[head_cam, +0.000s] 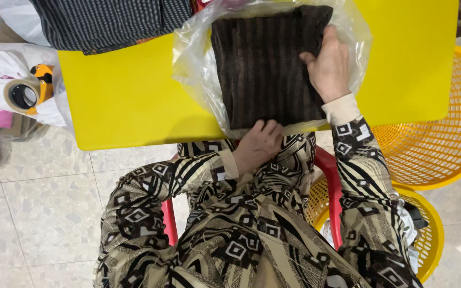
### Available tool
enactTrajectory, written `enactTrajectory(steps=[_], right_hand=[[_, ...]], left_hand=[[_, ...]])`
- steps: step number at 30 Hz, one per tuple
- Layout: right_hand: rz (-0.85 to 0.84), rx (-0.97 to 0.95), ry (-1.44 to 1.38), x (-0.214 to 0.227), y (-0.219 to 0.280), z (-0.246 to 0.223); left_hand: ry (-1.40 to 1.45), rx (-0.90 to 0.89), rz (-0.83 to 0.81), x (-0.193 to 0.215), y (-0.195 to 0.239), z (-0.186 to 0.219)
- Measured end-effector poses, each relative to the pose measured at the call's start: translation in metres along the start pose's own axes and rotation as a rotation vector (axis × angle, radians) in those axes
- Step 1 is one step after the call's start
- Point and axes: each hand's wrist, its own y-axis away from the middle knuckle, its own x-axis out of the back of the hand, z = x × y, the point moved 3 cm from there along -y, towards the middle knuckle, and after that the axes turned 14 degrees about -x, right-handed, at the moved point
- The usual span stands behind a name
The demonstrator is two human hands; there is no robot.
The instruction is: The person folds several pieces of clothing on a yellow table, including a brown patterned garment, striped pants, and solid-colored shirts. They then place the folded items into a clear plastic bag and tie it closed.
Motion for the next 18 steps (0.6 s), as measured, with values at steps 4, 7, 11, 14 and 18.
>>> enactTrajectory(steps=[4,7,11,14,18], right_hand=[[0.099,0.020,0.029,-0.006,-0.001,0.003],[0.142,-0.010,0.021,-0.013,-0.002,0.008],[0.156,0.005,0.033,-0.010,0.006,0.003],[0.067,0.159,-0.139,0.005,0.020,-0.011],[0.184,0.189,0.352,0.005,0.050,-0.030]], left_hand=[[0.015,-0.051,-0.001,0.002,0.008,0.008],[0.274,-0.002,-0.124,0.007,0.013,0.014],[0.566,-0.033,-0.121,0.028,0.012,0.004],[0.681,0.035,-0.024,0.054,0.001,-0.041],[-0.057,0.132,0.443,0.077,-0.042,-0.150]])
